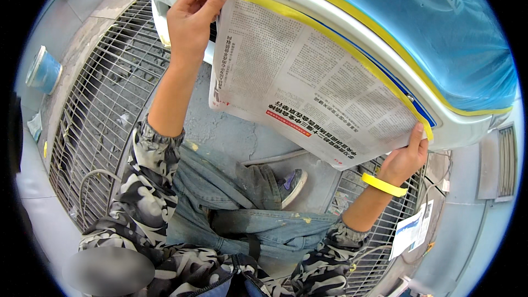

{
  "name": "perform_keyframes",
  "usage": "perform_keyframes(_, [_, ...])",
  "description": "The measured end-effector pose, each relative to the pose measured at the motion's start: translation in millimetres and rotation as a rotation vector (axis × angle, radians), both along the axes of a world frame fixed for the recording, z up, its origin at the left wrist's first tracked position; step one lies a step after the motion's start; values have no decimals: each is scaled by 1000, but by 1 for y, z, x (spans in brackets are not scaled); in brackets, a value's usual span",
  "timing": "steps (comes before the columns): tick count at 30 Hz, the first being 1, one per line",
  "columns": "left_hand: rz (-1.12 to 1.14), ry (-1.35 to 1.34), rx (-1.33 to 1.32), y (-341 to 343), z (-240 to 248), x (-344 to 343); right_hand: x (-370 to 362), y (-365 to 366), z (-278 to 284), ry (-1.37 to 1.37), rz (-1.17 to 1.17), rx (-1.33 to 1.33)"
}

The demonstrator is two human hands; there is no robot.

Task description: The person sits on the floor and uses yellow masking tape to secure a sheet of newspaper over the lower section of a white car bumper. They repeatedly apply tape strips to the edges of the paper to hold it in place against the vehicle's surface.

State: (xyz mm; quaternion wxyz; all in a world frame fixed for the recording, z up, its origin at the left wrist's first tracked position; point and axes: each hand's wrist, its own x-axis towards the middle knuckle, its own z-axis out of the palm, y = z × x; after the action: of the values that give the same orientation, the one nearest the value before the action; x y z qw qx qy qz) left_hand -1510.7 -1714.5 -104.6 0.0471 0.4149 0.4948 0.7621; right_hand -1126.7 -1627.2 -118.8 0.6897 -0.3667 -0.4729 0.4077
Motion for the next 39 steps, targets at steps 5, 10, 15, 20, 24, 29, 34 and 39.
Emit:
perform_keyframes(5, [-63,-26,76,-3,-2,-1,0,-3,0,-12,-15,-5])
perform_keyframes(10, [36,18,6,2,-1,3,0,-1,-2,6,-5,-8])
perform_keyframes(15, [175,139,-44,5,-2,1,-1,-2,-2,0,-25,-2])
perform_keyframes(20, [209,110,-110,1,4,1,-2,-3,-4,5,-29,-9])
perform_keyframes(24, [150,-56,-131,-6,6,-5,-5,-6,-3,15,-26,-25])
perform_keyframes(29, [110,-232,-37,-2,0,-10,0,-5,-4,9,-33,-29])
perform_keyframes(34, [457,513,163,0,-3,-3,-6,-8,2,14,-23,-39])
perform_keyframes(39, [591,900,125,4,-1,13,0,0,6,21,36,-38])
